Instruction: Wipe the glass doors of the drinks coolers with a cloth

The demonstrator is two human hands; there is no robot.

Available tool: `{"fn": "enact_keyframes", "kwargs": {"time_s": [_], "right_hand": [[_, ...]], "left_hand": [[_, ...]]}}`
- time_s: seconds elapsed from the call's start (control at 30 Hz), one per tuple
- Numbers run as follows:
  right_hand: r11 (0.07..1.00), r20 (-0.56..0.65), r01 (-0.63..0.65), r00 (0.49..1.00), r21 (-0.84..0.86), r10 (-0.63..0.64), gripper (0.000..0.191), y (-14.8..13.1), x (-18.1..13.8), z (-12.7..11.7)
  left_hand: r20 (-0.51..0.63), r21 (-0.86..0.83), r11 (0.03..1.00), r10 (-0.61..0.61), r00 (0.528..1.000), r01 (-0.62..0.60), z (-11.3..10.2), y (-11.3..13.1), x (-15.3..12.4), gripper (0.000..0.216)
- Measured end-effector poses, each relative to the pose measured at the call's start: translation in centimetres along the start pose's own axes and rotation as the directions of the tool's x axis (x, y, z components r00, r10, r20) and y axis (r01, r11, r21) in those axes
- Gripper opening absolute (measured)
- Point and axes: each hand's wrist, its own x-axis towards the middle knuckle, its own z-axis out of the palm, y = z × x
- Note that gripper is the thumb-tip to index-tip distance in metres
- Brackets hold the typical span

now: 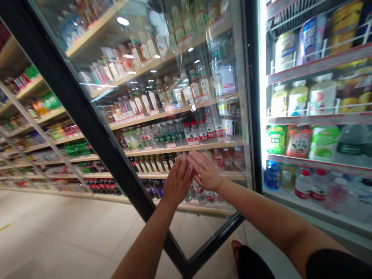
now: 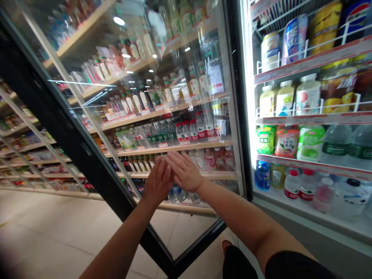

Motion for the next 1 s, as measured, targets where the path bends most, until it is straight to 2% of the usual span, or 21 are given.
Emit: {"fn": "enact_keyframes", "kwargs": {"time_s": [0.07, 0.17, 0.27, 0.37, 0.43, 0.5, 0.57, 0.63, 0.7, 0.8, 0.9, 0.93, 1.0], "right_hand": [[0.998, 0.061, 0.047, 0.997, 0.043, -0.050, 0.063, -1.2, 0.4, 1.1], [1.000, 0.109, 0.029, 0.994, 0.001, -0.029, 0.057, -1.2, -0.1, 2.8], [0.997, 0.080, 0.013, 0.997, -0.072, -0.007, 0.055, -0.2, -3.7, 3.8], [0.983, -0.027, -0.128, 0.992, -0.133, 0.125, 0.064, 0.4, -8.4, 4.2], [0.972, -0.064, -0.193, 0.980, -0.137, 0.186, 0.069, 0.5, -9.6, 4.2], [0.966, -0.074, -0.229, 0.972, -0.119, 0.222, 0.070, 0.7, -7.9, 3.9], [0.954, -0.098, -0.282, 0.957, -0.101, 0.273, 0.068, 1.1, -4.2, 3.4], [0.941, -0.135, -0.324, 0.941, -0.097, 0.310, 0.064, 1.8, -0.4, 2.8], [0.945, -0.170, -0.314, 0.940, -0.096, 0.295, 0.061, 2.7, 1.2, 2.5], [0.941, -0.243, -0.323, 0.926, -0.104, 0.291, 0.062, 3.6, -1.5, 2.9], [0.890, -0.310, -0.447, 0.862, -0.089, 0.402, 0.063, 3.7, -5.6, 3.9], [0.868, -0.324, -0.490, 0.835, -0.074, 0.444, 0.063, 3.6, -6.1, 4.1], [0.833, -0.335, -0.551, 0.794, -0.042, 0.508, 0.062, 3.1, -5.0, 4.4]], "left_hand": [[-0.048, -0.018, 1.000, -0.011, 0.999, 0.010, 0.3, 0.0, -0.2, 0.094], [-0.055, 0.001, 0.997, -0.078, 0.995, 0.078, 0.3, 0.5, -1.0, 0.098], [0.074, 0.074, 0.981, -0.185, 0.980, 0.180, -0.2, 1.3, -2.2, 0.101], [0.230, 0.111, 0.970, -0.235, 0.944, 0.215, -0.6, 2.0, -3.1, 0.100], [0.267, 0.130, 0.968, -0.244, 0.932, 0.216, -0.6, 2.2, -3.4, 0.093], [0.257, 0.158, 0.964, -0.247, 0.934, 0.212, -0.5, 2.2, -3.5, 0.084], [0.237, 0.172, 0.962, -0.250, 0.939, 0.213, -0.4, 2.2, -3.4, 0.076], [0.231, 0.175, 0.961, -0.251, 0.940, 0.214, -0.3, 2.1, -3.3, 0.073], [0.231, 0.173, 0.962, -0.247, 0.941, 0.211, -0.2, 2.0, -3.4, 0.075], [0.216, 0.168, 0.962, -0.249, 0.944, 0.215, 0.0, 1.9, -3.5, 0.078], [0.185, 0.188, 0.960, -0.243, 0.952, 0.208, 0.2, 1.9, -3.5, 0.078], [0.182, 0.189, 0.960, -0.239, 0.954, 0.204, 0.2, 1.9, -3.5, 0.078], [0.189, 0.176, 0.962, -0.243, 0.951, 0.211, 0.3, 1.8, -3.5, 0.078]]}}
